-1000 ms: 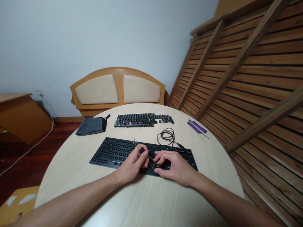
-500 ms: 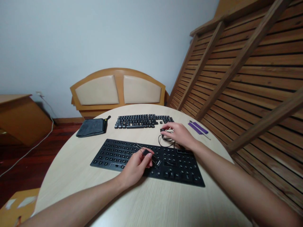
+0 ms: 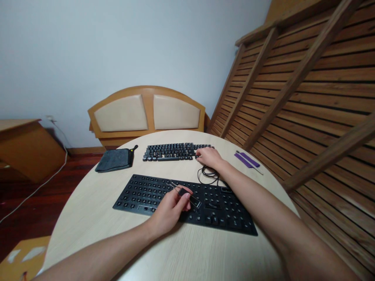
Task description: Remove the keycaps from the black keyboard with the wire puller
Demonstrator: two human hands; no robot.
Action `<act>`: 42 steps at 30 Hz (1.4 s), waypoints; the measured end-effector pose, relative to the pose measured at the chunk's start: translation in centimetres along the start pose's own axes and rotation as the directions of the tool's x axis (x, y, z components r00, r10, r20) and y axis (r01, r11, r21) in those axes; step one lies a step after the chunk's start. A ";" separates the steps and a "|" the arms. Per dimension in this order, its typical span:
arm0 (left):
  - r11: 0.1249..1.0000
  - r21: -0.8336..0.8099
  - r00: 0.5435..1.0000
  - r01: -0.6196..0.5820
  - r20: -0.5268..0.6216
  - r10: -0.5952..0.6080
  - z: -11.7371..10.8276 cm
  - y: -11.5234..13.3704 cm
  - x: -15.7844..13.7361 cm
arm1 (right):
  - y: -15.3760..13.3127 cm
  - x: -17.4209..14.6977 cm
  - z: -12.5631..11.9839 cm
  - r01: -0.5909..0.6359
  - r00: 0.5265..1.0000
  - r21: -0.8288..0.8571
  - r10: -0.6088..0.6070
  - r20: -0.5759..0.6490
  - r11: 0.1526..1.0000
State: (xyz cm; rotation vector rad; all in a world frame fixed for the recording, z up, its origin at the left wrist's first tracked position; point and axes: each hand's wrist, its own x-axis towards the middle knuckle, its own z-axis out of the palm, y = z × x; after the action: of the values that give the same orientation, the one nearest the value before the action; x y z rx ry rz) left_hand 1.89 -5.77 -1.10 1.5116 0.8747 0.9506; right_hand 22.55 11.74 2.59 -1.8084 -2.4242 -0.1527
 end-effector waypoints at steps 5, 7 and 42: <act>1.000 0.010 1.000 0.009 0.000 -0.009 0.0 0.2 0.0 | -0.5 0.5 0.5 0.003 1.000 -0.029 -0.003 0.011 1.000; 1.000 0.010 1.000 0.010 0.002 -0.010 0.0 0.2 0.0 | -0.6 0.5 0.7 0.007 1.000 -0.032 -0.006 0.010 0.999; 0.982 0.189 0.998 0.001 -0.065 0.011 0.6 0.7 0.1 | 0.0 -17.8 -1.8 0.368 0.870 0.421 -0.467 0.157 0.829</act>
State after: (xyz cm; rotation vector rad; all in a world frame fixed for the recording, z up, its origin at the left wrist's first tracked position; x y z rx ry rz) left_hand 2.52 -6.07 -0.44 1.6512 1.0330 0.9473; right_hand 27.66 -5.38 1.71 -1.1668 -2.7487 0.5152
